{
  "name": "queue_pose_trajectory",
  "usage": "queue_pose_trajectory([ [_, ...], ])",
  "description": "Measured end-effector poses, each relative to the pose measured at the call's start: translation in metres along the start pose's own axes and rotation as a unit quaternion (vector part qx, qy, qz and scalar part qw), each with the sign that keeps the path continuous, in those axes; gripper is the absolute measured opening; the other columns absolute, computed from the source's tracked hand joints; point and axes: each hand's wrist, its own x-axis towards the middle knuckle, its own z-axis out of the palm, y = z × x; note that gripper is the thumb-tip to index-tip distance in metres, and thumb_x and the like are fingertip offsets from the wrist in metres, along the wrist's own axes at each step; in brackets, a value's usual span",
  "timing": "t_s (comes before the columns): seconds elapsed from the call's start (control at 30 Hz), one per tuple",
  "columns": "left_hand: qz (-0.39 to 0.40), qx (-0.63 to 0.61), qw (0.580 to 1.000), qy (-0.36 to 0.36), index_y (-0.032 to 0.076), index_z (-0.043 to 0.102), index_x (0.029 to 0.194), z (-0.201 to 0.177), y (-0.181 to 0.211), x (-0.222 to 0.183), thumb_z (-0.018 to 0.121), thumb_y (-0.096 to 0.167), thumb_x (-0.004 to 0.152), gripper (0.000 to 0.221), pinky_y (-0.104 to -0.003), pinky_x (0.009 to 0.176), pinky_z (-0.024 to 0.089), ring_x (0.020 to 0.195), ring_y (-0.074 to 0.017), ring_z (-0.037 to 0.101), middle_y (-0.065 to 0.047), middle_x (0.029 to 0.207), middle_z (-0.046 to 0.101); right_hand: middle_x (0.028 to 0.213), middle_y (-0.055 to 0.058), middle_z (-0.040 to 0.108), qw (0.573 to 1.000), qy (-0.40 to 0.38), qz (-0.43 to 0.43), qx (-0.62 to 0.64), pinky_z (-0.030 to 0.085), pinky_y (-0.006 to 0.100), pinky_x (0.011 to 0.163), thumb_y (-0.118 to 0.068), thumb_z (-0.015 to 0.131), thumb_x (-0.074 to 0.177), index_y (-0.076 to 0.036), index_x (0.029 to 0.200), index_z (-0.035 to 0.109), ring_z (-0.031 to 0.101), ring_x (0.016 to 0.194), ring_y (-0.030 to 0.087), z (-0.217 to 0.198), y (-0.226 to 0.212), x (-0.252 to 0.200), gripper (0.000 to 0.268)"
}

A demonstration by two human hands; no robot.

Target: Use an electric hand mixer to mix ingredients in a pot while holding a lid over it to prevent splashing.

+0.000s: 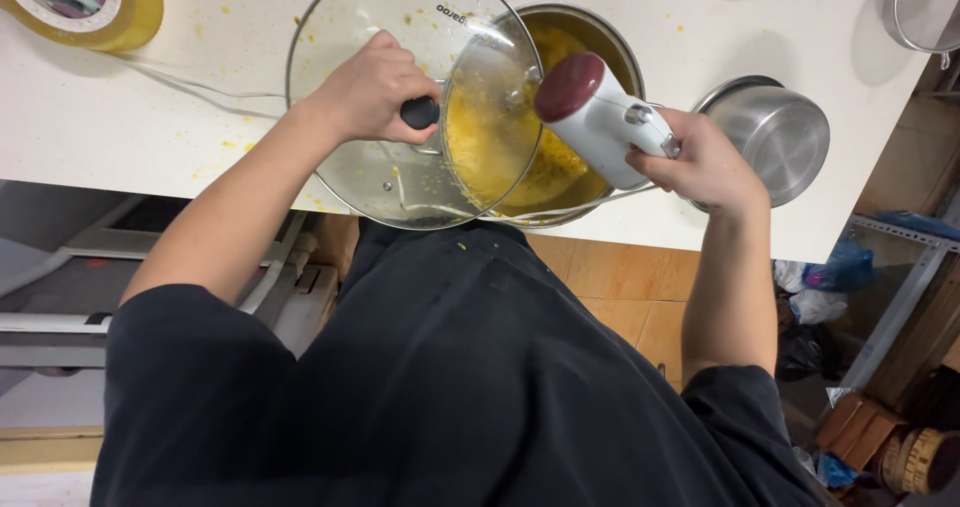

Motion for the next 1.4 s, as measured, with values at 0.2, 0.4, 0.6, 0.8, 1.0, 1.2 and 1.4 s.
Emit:
queue_pose_trajectory([
  [0.2, 0.005, -0.004, 1.000, 0.004, 0.014, 0.073, 0.090, 0.011, 0.000, 0.008, 0.086, 0.031, 0.075, 0.026, -0.034, 0.089, 0.043, 0.079, -0.0182, 0.061, 0.002, 0.079, 0.068, 0.064, 0.000, 0.058, 1.000, -0.002, 0.015, -0.022, 0.041, 0.025, 0.047, -0.012, 0.072, 0.086, -0.003, 0.098, 0.067, 0.053, 0.053, 0.007, -0.007, 0.017, -0.011, 0.016],
  [0.4, 0.024, 0.011, 1.000, 0.000, 0.014, 0.073, 0.089, 0.019, 0.005, 0.028, 0.083, 0.034, 0.076, 0.026, -0.035, 0.088, 0.043, 0.078, -0.0193, 0.061, 0.000, 0.077, 0.067, 0.069, -0.001, 0.059, 0.999, 0.025, 0.018, 0.023, 0.042, 0.026, 0.048, -0.008, 0.070, 0.089, -0.001, 0.098, 0.066, 0.053, 0.054, 0.007, -0.006, 0.023, -0.026, 0.012],
  [0.6, 0.045, 0.006, 0.999, -0.009, 0.014, 0.074, 0.090, 0.033, 0.009, 0.049, 0.080, 0.035, 0.074, 0.027, -0.035, 0.087, 0.042, 0.077, -0.0197, 0.062, 0.000, 0.076, 0.067, 0.070, 0.000, 0.058, 0.994, 0.071, 0.061, 0.048, 0.042, 0.027, 0.048, -0.008, 0.069, 0.090, -0.001, 0.098, 0.065, 0.052, 0.053, 0.007, -0.003, 0.021, -0.042, 0.010],
  [0.8, 0.056, -0.002, 0.998, -0.029, 0.015, 0.073, 0.088, 0.043, 0.016, 0.065, 0.081, 0.035, 0.075, 0.025, -0.035, 0.088, 0.042, 0.078, -0.0200, 0.062, 0.000, 0.075, 0.066, 0.068, -0.001, 0.058, 0.993, 0.077, 0.071, 0.047, 0.042, 0.026, 0.048, -0.009, 0.068, 0.091, -0.002, 0.099, 0.065, 0.051, 0.053, 0.007, -0.001, 0.036, -0.061, 0.011],
  [1.0, 0.066, -0.006, 0.997, -0.026, 0.015, 0.074, 0.089, 0.051, 0.020, 0.077, 0.080, 0.034, 0.073, 0.025, -0.036, 0.088, 0.042, 0.077, -0.0198, 0.063, 0.000, 0.075, 0.066, 0.068, -0.001, 0.059, 0.992, 0.075, 0.080, 0.062, 0.043, 0.026, 0.047, -0.010, 0.069, 0.090, -0.002, 0.099, 0.067, 0.053, 0.052, 0.007, 0.004, 0.057, -0.081, 0.012],
  [1.2, 0.065, 0.000, 0.997, -0.040, 0.015, 0.072, 0.085, 0.052, 0.024, 0.087, 0.080, 0.034, 0.072, 0.025, -0.036, 0.088, 0.041, 0.076, -0.0199, 0.062, 0.000, 0.075, 0.067, 0.068, 0.000, 0.061, 0.992, 0.058, 0.065, 0.093, 0.042, 0.026, 0.045, -0.008, 0.070, 0.088, -0.001, 0.102, 0.067, 0.053, 0.051, 0.007, 0.014, 0.072, -0.095, 0.016],
  [1.4, 0.073, 0.025, 0.996, -0.036, 0.015, 0.071, 0.085, 0.050, 0.018, 0.095, 0.081, 0.036, 0.072, 0.026, -0.036, 0.088, 0.041, 0.077, -0.0205, 0.062, 0.000, 0.075, 0.067, 0.070, -0.001, 0.061, 0.991, 0.041, 0.087, 0.095, 0.040, 0.024, 0.044, -0.008, 0.072, 0.085, -0.002, 0.116, 0.066, 0.050, 0.052, 0.006, 0.023, 0.074, -0.103, 0.032],
])
